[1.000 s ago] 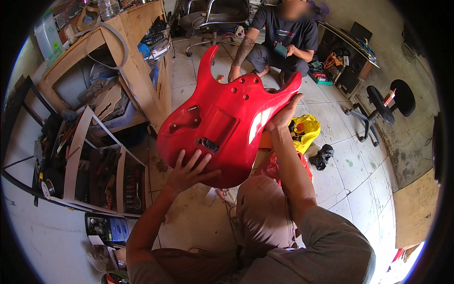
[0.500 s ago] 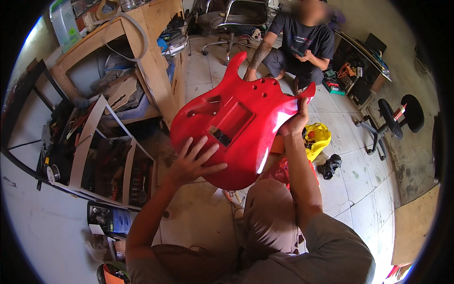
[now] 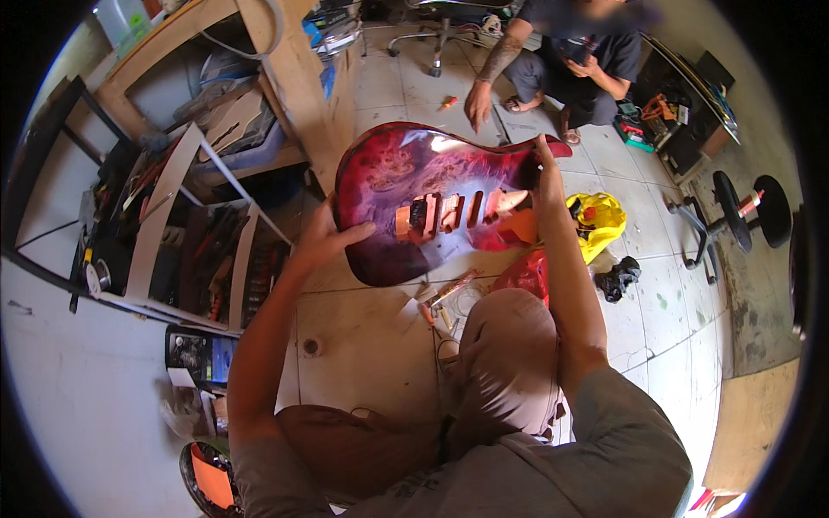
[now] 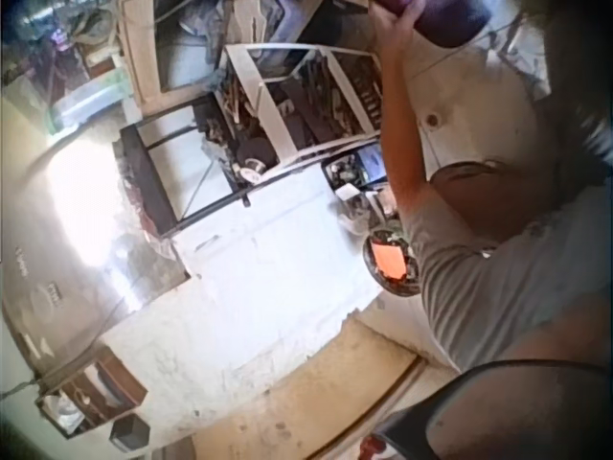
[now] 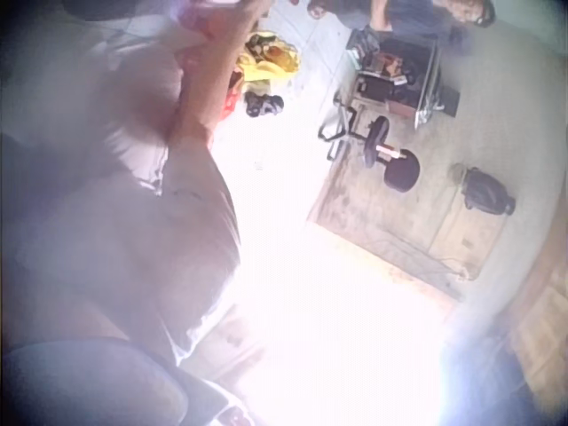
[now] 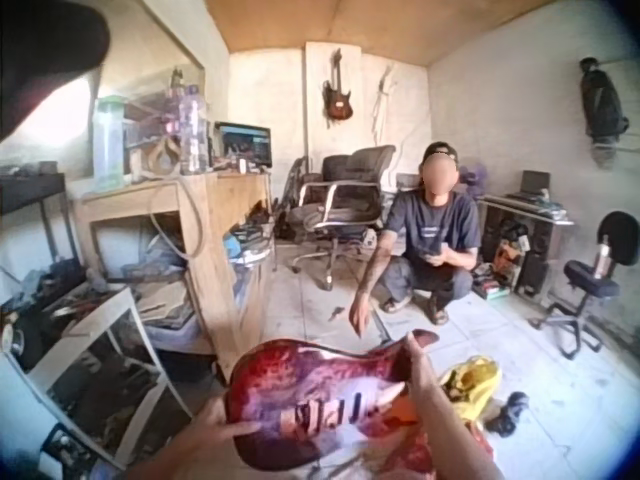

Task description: The person handles an electric guitar body, turning it over to check both sides, and then gathers materials from plastic bags on the floor including a dark square item.

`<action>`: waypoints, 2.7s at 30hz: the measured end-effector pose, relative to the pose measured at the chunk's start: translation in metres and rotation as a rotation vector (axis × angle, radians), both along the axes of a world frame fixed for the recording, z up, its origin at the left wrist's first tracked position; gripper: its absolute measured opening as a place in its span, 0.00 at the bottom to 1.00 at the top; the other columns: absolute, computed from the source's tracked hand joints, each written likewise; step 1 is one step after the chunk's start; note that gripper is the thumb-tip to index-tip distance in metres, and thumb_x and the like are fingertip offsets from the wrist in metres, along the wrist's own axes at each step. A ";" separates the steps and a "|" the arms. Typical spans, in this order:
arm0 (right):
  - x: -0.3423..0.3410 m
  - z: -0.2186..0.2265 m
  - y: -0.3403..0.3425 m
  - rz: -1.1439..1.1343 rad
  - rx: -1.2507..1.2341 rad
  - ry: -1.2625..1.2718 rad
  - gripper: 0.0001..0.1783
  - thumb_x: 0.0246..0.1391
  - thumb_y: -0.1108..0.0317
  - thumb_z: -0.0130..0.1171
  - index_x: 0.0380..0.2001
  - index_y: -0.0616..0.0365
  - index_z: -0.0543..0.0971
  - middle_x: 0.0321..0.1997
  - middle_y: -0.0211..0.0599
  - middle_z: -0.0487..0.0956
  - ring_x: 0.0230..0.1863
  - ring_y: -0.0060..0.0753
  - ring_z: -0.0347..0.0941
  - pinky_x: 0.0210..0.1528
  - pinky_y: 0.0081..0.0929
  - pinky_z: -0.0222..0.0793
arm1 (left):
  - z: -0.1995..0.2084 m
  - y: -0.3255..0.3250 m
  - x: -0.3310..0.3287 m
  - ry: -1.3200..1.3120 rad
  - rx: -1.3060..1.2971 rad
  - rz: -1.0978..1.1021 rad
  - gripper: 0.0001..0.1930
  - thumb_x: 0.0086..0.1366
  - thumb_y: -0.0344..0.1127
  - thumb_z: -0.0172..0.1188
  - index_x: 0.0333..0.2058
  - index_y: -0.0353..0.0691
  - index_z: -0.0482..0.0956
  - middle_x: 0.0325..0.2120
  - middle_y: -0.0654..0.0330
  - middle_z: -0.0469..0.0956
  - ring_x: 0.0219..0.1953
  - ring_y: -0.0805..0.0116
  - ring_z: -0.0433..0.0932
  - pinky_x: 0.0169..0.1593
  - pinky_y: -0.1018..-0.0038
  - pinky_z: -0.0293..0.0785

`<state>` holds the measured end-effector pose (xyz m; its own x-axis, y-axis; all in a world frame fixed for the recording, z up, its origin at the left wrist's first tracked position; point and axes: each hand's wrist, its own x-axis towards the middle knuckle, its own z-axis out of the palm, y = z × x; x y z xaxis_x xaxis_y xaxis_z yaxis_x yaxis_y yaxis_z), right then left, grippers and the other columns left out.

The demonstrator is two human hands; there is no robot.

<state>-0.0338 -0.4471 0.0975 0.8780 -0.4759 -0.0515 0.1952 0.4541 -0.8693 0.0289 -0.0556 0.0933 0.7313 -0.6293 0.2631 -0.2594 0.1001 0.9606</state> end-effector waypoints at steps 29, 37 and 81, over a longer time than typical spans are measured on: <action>0.012 -0.041 0.004 0.068 -0.182 0.451 0.36 0.56 0.41 0.61 0.55 0.61 0.73 0.52 0.42 0.78 0.47 0.36 0.77 0.48 0.36 0.75 | -0.014 0.010 0.015 0.398 0.130 0.350 0.34 0.63 0.54 0.63 0.57 0.32 0.71 0.49 0.52 0.77 0.49 0.64 0.77 0.54 0.69 0.72; 0.017 -0.053 -0.005 0.123 -0.123 0.346 0.43 0.55 0.41 0.61 0.62 0.66 0.67 0.64 0.46 0.70 0.59 0.40 0.71 0.58 0.41 0.68 | -0.032 0.006 0.027 0.171 0.143 0.498 0.32 0.69 0.59 0.50 0.54 0.32 0.74 0.48 0.52 0.78 0.51 0.62 0.75 0.56 0.70 0.67; 0.012 -0.023 0.022 -0.099 -0.210 0.434 0.46 0.55 0.33 0.56 0.59 0.65 0.70 0.59 0.48 0.72 0.56 0.42 0.70 0.53 0.44 0.69 | -0.069 0.017 0.044 0.172 0.174 0.617 0.41 0.70 0.67 0.41 0.53 0.26 0.75 0.49 0.46 0.78 0.51 0.58 0.75 0.59 0.69 0.65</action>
<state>-0.0217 -0.4247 0.0741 0.7468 -0.5952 -0.2967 -0.1720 0.2582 -0.9507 0.0724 -0.0382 0.0247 0.9936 -0.1048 0.0430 -0.0613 -0.1779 0.9821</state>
